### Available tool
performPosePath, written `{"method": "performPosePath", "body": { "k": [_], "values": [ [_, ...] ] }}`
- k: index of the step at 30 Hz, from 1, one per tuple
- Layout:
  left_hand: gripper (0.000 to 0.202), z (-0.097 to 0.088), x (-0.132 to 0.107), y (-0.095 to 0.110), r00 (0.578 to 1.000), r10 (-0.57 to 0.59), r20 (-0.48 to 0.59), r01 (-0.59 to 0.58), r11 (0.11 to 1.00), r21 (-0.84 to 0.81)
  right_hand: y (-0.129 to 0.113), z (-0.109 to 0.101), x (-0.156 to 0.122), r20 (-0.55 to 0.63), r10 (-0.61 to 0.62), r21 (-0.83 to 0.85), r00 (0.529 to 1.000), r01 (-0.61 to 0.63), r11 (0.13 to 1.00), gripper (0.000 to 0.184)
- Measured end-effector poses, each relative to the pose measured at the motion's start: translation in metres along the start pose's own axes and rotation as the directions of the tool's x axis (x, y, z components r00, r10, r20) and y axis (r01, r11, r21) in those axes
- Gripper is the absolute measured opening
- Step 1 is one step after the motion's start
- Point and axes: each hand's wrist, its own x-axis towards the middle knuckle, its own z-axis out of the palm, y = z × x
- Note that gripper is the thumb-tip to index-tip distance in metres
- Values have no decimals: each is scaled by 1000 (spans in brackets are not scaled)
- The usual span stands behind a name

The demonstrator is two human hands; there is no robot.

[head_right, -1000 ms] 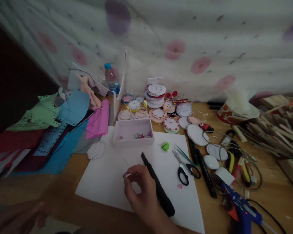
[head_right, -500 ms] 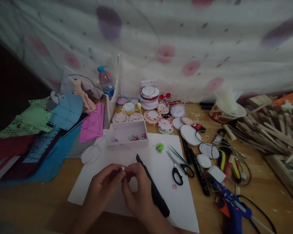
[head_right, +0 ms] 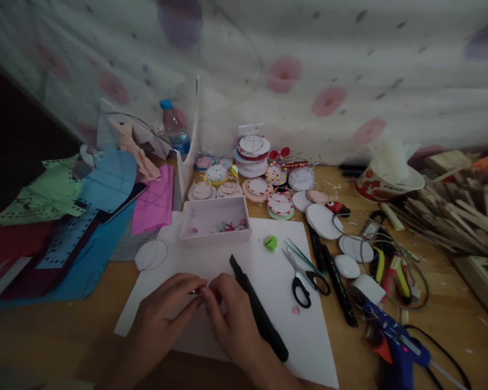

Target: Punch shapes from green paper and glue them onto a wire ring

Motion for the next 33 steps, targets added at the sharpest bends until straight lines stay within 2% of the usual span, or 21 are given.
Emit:
{"method": "performPosePath", "body": {
  "k": [3,6,13,15,17,21,26,29,33],
  "values": [
    [21,-3,-2,1,999,-17,33,18,1000,-17,4,2,-2,-7,-79,-59,997,78,995,22],
    [21,-1,-6,0,1000,-6,8,6,1000,-25,8,4,-3,-5,-123,-87,992,122,989,22],
    [24,12,-11,-8,994,78,-79,-70,993,96,10,5,-1,-28,-90,-97,996,87,991,26],
    [25,11,-10,-9,992,120,-43,-111,977,180,9,6,0,-49,-47,-104,998,42,994,27],
    [25,7,-8,-10,987,156,44,-162,952,260,9,7,1,-61,3,-106,998,-10,994,30],
    [20,-3,-4,-10,963,171,209,-235,911,340,8,7,2,-13,68,-95,998,-69,993,35],
    [21,-6,-4,-7,966,56,254,-125,957,263,6,5,2,79,56,-126,995,-45,991,33],
    [19,-2,-5,-6,970,-5,242,-45,978,202,6,4,2,95,38,-184,995,-20,983,31],
    [19,2,-5,-5,968,-55,245,6,981,195,8,5,1,106,21,-227,994,4,974,29]
  ]
}}
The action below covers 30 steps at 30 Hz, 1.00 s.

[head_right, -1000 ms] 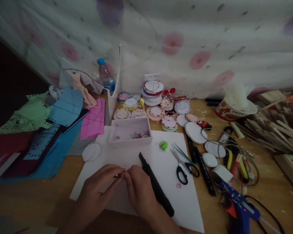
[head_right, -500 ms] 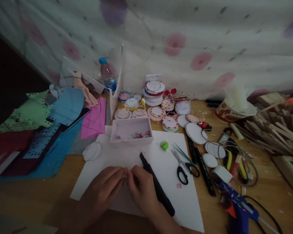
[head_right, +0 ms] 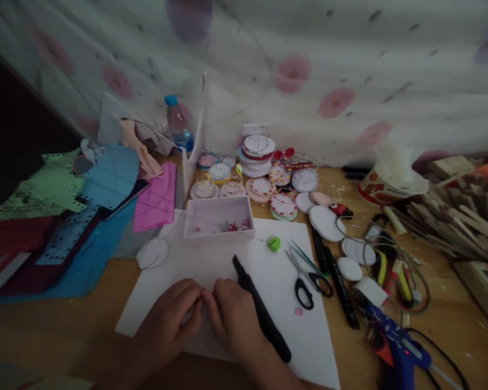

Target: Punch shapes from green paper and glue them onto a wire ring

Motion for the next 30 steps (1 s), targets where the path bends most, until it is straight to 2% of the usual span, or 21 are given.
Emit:
{"method": "performPosePath", "body": {
  "k": [7,15,19,25,30],
  "values": [
    [15,-1,-1,8,998,-27,58,34,993,-114,-4,-1,-1,41,38,68,998,-41,997,33],
    [18,7,0,4,999,-44,4,44,988,-147,-6,-1,-2,95,84,206,992,-102,973,38],
    [20,5,1,3,997,-70,10,71,971,-230,-5,1,-3,112,89,252,990,-115,961,39],
    [21,-2,4,5,988,-146,54,155,888,-433,-14,-2,-3,124,73,287,990,-107,952,38],
    [20,-1,5,7,954,-260,150,297,750,-591,-11,0,-7,135,27,265,991,-63,962,39]
  ]
}}
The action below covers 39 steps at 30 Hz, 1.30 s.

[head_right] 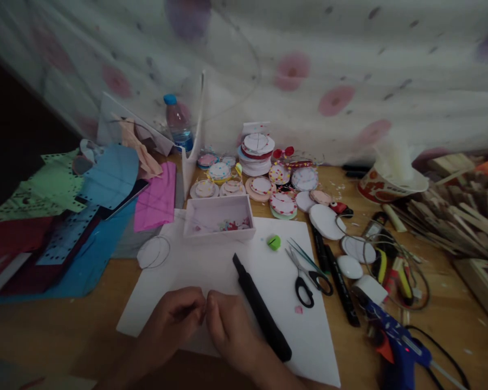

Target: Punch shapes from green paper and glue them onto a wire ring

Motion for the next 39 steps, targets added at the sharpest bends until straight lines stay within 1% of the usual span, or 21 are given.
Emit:
{"method": "performPosePath", "body": {
  "k": [2,3,5,9,12,15,17,19,22,25,28,31,36,39],
  "values": [
    [21,-1,0,0,999,-53,13,53,998,-33,3,1,-1,2,-20,-23,1000,20,1000,38],
    [21,-2,0,1,998,-64,16,64,998,-23,4,1,-1,1,-28,-33,1000,28,999,37],
    [20,-6,-1,3,998,-51,23,50,998,41,4,0,-1,-2,-50,-67,999,49,997,33],
    [18,-17,-2,8,997,72,12,-73,978,196,-2,-4,-2,36,-85,-126,996,89,988,26],
    [17,-22,-1,8,985,169,48,-175,932,317,-5,-6,-1,50,-76,-167,996,83,982,22],
    [12,-26,0,6,967,237,93,-253,848,466,-3,-5,1,28,-101,-267,995,104,958,16],
    [9,-29,1,6,947,298,124,-314,765,562,-1,-5,2,22,-117,-326,993,118,938,13],
    [8,-32,2,6,923,343,176,-372,670,642,1,-4,2,25,-119,-372,993,120,921,12],
    [13,-36,4,10,884,368,289,-456,540,707,2,-3,2,58,-117,-447,991,130,885,12],
    [14,-36,7,13,854,368,369,-513,472,717,2,-3,3,108,-112,-526,988,153,837,13],
    [14,-35,10,11,841,372,393,-533,447,719,1,-4,5,137,-109,-556,985,167,814,13],
    [14,-34,12,6,837,388,387,-539,455,709,2,-4,6,124,-95,-547,988,148,824,11],
    [18,-33,14,3,854,407,323,-502,486,715,5,-2,5,83,-84,-539,993,116,834,8],
    [17,-33,12,4,858,399,322,-498,497,711,5,-1,5,89,-66,-547,994,104,830,7]
  ]
}}
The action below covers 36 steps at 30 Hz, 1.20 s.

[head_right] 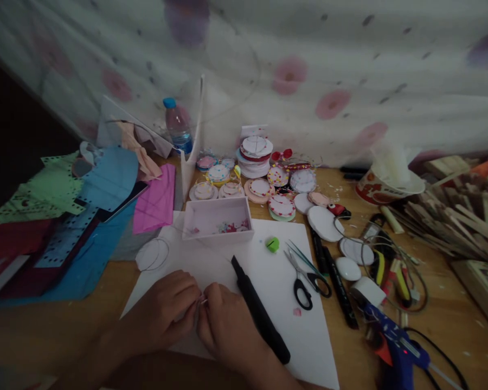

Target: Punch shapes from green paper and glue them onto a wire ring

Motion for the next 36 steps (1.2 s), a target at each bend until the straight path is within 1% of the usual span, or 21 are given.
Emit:
{"method": "performPosePath", "body": {
  "k": [3,6,8,11,13,15,20,22,25,27,29,30,32,36],
  "values": [
    [16,1,-2,-1,1000,-5,17,5,1000,5,-1,0,0,11,0,-16,1000,0,1000,7],
    [17,3,-2,-4,1000,-7,13,6,999,48,-2,-1,0,-4,13,14,1000,-13,1000,8],
    [17,6,-1,-6,1000,1,-24,1,995,95,-3,-3,1,-20,33,72,999,-32,997,8],
    [18,10,1,-6,994,43,-99,-24,983,180,-3,-4,2,-27,76,162,997,-70,984,12],
    [19,13,2,-4,990,68,-121,-41,976,213,-2,-2,3,-28,90,190,996,-83,978,15],
    [21,15,1,-1,988,57,-142,-26,976,216,-1,1,3,-40,89,197,995,-79,977,18],
    [22,19,-1,0,976,14,-217,27,983,183,-2,5,1,-60,91,213,994,-77,974,18],
    [22,19,-1,-1,966,9,-258,39,983,179,-3,2,0,-61,116,259,991,-96,961,20],
    [22,19,-2,-2,946,6,-324,59,980,192,-6,-3,0,-25,175,433,984,-147,889,25],
    [19,20,-2,-2,942,34,-335,32,981,189,-8,-6,0,9,184,541,983,-160,826,26],
    [16,22,-3,-2,937,75,-340,-14,984,179,-9,-6,1,21,170,581,985,-150,800,24],
    [16,23,-4,-2,935,86,-343,-30,985,167,-9,-6,1,19,163,583,986,-144,800,23],
    [15,24,-4,-3,939,77,-335,-38,992,121,-8,-5,1,10,153,548,988,-133,826,20],
    [16,21,-2,-6,971,-4,-240,-14,997,-73,-4,-5,1,-22,139,428,990,-116,896,17]
  ]
}}
